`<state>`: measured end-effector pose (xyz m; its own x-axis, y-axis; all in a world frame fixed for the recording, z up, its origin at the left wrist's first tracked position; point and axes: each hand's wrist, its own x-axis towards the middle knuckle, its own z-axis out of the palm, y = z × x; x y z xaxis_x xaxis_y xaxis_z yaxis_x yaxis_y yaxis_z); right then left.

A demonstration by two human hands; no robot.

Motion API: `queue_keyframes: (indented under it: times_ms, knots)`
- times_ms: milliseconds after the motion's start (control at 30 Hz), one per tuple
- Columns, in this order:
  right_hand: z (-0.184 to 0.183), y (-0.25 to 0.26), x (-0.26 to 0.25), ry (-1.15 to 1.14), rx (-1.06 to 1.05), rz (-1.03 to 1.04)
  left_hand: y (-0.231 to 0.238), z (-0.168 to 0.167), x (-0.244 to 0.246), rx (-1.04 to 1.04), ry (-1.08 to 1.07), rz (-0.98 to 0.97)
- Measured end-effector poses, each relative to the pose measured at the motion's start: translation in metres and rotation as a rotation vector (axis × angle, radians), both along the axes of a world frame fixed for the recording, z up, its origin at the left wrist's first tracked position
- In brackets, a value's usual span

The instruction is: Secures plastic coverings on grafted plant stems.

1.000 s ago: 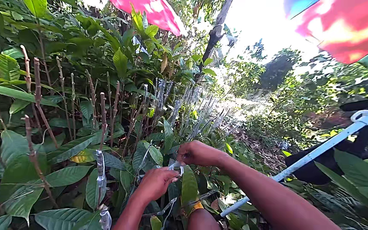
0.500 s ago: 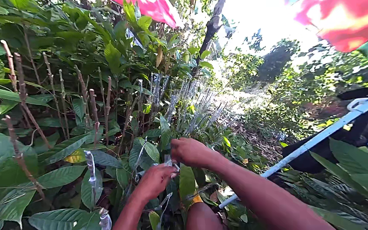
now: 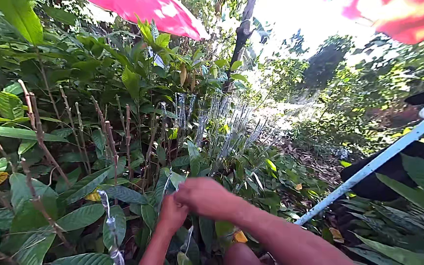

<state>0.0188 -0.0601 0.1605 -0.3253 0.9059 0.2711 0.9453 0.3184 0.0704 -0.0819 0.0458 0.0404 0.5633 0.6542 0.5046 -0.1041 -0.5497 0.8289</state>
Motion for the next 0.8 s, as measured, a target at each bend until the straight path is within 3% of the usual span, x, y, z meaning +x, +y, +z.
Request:
queue_keyframes:
  times_ms: [67, 167, 267, 333, 400, 467, 533, 600, 633, 700, 800]
  knots:
    - [0.0, 0.02, 0.041, 0.321, 0.092, -0.175, 0.0, -0.005, -0.001, -0.022, -0.061, -0.055]
    - [-0.043, 0.023, 0.066, 1.079, -0.232, -0.228, 0.006, -0.007, -0.005, -0.05, -0.17, -0.085]
    - [-0.072, 0.017, 0.063, 1.459, -0.41, -0.137, 0.006, -0.014, -0.005, 0.008, -0.251, -0.071]
    - [-0.08, 0.015, 0.059, 1.452, -0.354, -0.069, 0.003, -0.012, -0.003, -0.017, -0.267, -0.044]
    - [-0.082, 0.013, 0.054, 1.278, -0.271, -0.02, 0.004, -0.008, -0.001, -0.041, -0.274, 0.032]
    - [-0.08, 0.015, 0.042, 1.162, -0.172, -0.106, 0.006, -0.005, 0.002, -0.023, -0.273, 0.112]
    - [-0.082, 0.024, 0.033, 1.304, -0.074, -0.228, 0.008, -0.001, 0.002, -0.021, -0.243, 0.14]
    - [-0.08, 0.034, 0.033, 1.484, 0.006, -0.292, 0.01, 0.004, -0.005, -0.086, -0.176, 0.023]
    - [-0.08, 0.036, 0.033, 1.461, 0.053, -0.318, 0.01, 0.006, -0.008, -0.147, -0.155, -0.062]
    - [-0.089, 0.035, 0.029, 1.141, 0.232, -0.312, 0.012, 0.009, -0.012, -0.271, -0.158, -0.142]
    - [-0.105, 0.042, 0.035, 0.579, 0.641, -0.055, 0.016, 0.017, -0.013, -0.305, -0.16, -0.102]
